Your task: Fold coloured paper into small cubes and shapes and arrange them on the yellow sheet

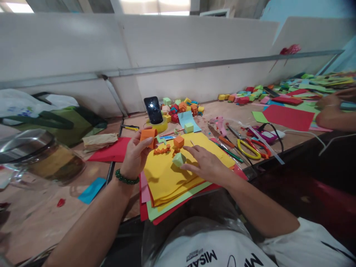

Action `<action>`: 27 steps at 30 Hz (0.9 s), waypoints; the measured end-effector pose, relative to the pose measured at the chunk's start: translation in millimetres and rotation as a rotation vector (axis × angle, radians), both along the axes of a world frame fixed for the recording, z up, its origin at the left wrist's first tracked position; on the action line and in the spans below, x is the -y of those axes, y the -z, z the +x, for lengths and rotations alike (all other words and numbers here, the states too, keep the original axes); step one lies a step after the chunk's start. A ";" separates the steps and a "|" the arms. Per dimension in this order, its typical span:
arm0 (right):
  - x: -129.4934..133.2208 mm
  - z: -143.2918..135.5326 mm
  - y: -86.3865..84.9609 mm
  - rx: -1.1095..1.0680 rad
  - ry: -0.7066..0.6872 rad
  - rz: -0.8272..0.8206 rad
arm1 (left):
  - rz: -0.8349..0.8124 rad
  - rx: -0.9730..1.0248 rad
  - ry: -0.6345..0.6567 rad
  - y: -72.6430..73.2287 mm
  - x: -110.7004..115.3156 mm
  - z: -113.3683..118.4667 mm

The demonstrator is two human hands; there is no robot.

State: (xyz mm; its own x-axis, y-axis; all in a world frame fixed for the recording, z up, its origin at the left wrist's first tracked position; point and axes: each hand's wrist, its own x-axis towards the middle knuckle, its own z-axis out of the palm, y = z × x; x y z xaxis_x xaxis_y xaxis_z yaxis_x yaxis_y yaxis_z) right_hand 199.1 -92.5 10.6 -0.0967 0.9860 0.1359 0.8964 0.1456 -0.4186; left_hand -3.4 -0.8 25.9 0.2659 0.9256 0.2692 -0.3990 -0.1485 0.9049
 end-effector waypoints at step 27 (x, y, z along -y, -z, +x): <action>-3.8 -25.9 -6.0 0.220 -0.052 -0.072 | 0.068 -0.096 -0.015 -0.1 7.8 -0.2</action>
